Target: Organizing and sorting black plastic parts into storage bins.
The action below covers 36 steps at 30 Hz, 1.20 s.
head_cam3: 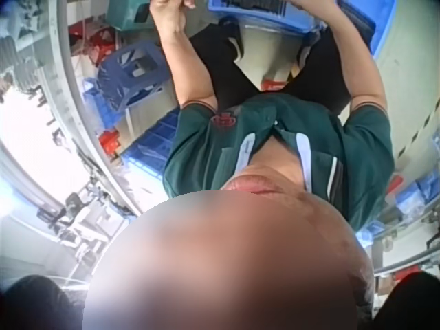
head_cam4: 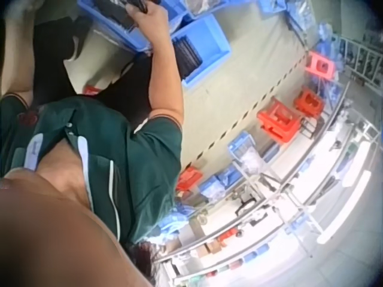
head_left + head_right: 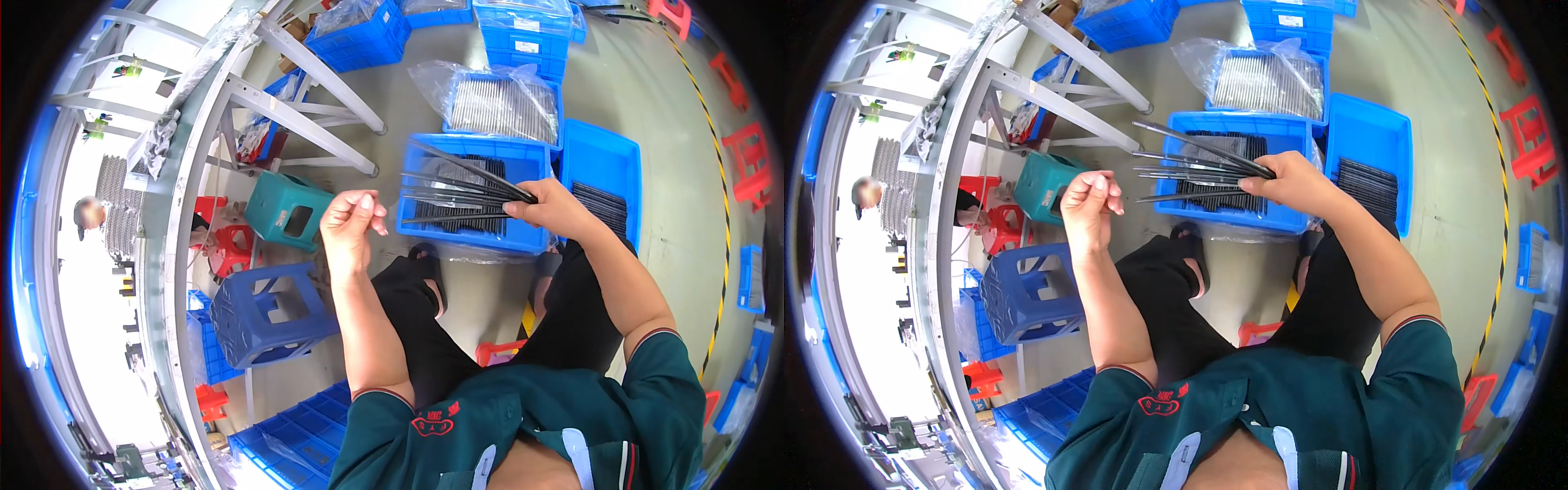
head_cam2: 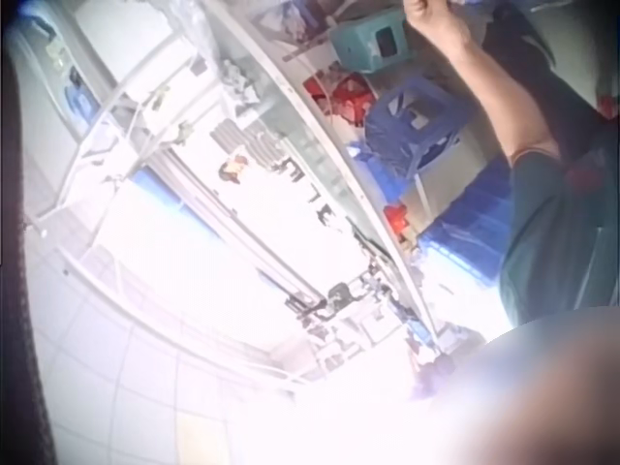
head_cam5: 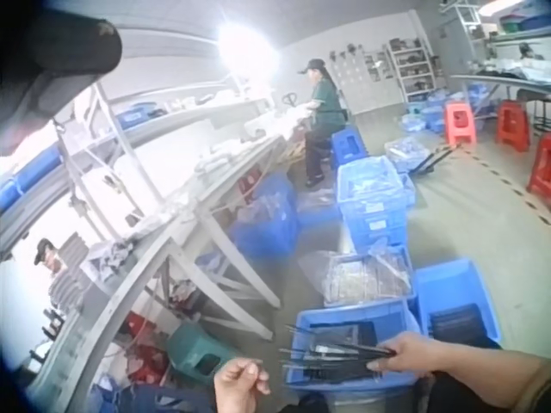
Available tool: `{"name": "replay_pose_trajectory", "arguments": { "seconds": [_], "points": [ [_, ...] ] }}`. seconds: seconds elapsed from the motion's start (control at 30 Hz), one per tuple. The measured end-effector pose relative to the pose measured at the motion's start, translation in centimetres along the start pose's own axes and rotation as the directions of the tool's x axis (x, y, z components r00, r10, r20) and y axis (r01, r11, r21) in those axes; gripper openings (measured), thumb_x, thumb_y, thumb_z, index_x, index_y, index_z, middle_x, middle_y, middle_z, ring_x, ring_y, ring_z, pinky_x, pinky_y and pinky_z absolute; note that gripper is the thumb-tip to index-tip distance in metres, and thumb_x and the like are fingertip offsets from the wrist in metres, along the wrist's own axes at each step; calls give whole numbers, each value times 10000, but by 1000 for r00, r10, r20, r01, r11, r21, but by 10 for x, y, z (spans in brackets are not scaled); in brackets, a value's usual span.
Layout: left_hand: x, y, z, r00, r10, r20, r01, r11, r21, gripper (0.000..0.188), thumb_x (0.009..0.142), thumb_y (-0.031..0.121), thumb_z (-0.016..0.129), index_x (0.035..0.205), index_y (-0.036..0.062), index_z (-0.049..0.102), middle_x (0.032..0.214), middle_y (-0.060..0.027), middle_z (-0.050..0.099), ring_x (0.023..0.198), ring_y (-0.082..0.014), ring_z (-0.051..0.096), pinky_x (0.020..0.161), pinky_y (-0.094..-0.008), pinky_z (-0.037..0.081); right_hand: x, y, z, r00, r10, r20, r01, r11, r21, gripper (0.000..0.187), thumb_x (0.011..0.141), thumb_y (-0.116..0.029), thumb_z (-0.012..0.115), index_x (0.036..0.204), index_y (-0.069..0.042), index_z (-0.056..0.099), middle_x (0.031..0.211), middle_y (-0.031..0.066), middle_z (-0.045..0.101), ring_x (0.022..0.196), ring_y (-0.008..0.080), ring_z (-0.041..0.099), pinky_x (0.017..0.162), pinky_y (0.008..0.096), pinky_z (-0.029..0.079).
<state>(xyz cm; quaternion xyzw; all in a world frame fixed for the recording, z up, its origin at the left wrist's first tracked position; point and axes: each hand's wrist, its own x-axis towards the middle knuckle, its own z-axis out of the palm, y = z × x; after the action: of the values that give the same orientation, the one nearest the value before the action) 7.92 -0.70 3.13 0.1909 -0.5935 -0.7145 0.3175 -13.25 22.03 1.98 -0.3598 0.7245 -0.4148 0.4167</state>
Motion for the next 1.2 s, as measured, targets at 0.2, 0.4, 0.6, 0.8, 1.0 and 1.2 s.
{"name": "replay_pose_trajectory", "arguments": {
  "seconds": [0.2, 0.4, 0.6, 0.8, 1.0, 1.2],
  "points": [
    [-2, -4, 12, 997, -72, 33, 74, 996, -50, 139, 860, 121, 625, 897, -13, 614, 700, -86, 622, 493, -108, 501, 441, -226, 405, -1, -5, 8, 991, -123, -48, 103, 947, -303, 342, 835, -363, 617, 812, -22, 631, 601, 146, 544, 574, 275, 536, 570, 363, 408],
    [-3, -3, 15, 984, -174, 31, 174, 985, 17, 120, 859, 128, 631, 882, 11, 621, 687, -64, 624, 478, -78, 481, 414, -192, 350, -1, -7, 7, 989, -138, -56, 111, 934, -339, 349, 839, -379, 601, 796, -34, 630, 613, 154, 557, 603, 311, 555, 570, 384, 409],
    [-4, -5, 16, 976, -219, 22, 219, 975, -29, 118, 858, 132, 634, 877, 17, 621, 678, -63, 624, 476, -72, 479, 408, -185, 337, -2, -9, 10, 980, -174, -94, 121, 904, -410, 363, 832, -400, 600, 778, -41, 612, 624, 157, 570, 624, 330, 569, 575, 405, 421],
    [-4, -2, 27, 950, -310, 25, 303, 940, 157, 116, 846, 106, 642, 866, -4, 611, 690, -86, 638, 458, -60, 471, 392, -170, 311, 0, -1, 12, 941, -315, -122, 195, 801, -566, 377, 834, -425, 582, 745, -58, 575, 632, 140, 583, 650, 341, 581, 582, 417, 441],
    [-4, 1, 17, 945, -328, 20, 316, 923, 218, 117, 842, 105, 641, 874, -5, 614, 692, -87, 642, 468, -60, 482, 392, -172, 309, 0, -4, 14, 972, -214, -94, 139, 853, -504, 358, 831, -408, 593, 785, -53, 610, 657, 153, 592, 661, 338, 583, 596, 411, 443],
    [-1, 5, 0, 969, -245, -13, 245, 963, 110, 119, 846, 124, 644, 864, 7, 628, 681, -56, 632, 486, -58, 468, 433, -176, 315, -3, -13, 9, 1000, -25, 15, 29, 941, -337, 343, 826, -374, 610, 842, -33, 642, 662, 177, 575, 656, 331, 571, 606, 387, 426]
  ]
}}
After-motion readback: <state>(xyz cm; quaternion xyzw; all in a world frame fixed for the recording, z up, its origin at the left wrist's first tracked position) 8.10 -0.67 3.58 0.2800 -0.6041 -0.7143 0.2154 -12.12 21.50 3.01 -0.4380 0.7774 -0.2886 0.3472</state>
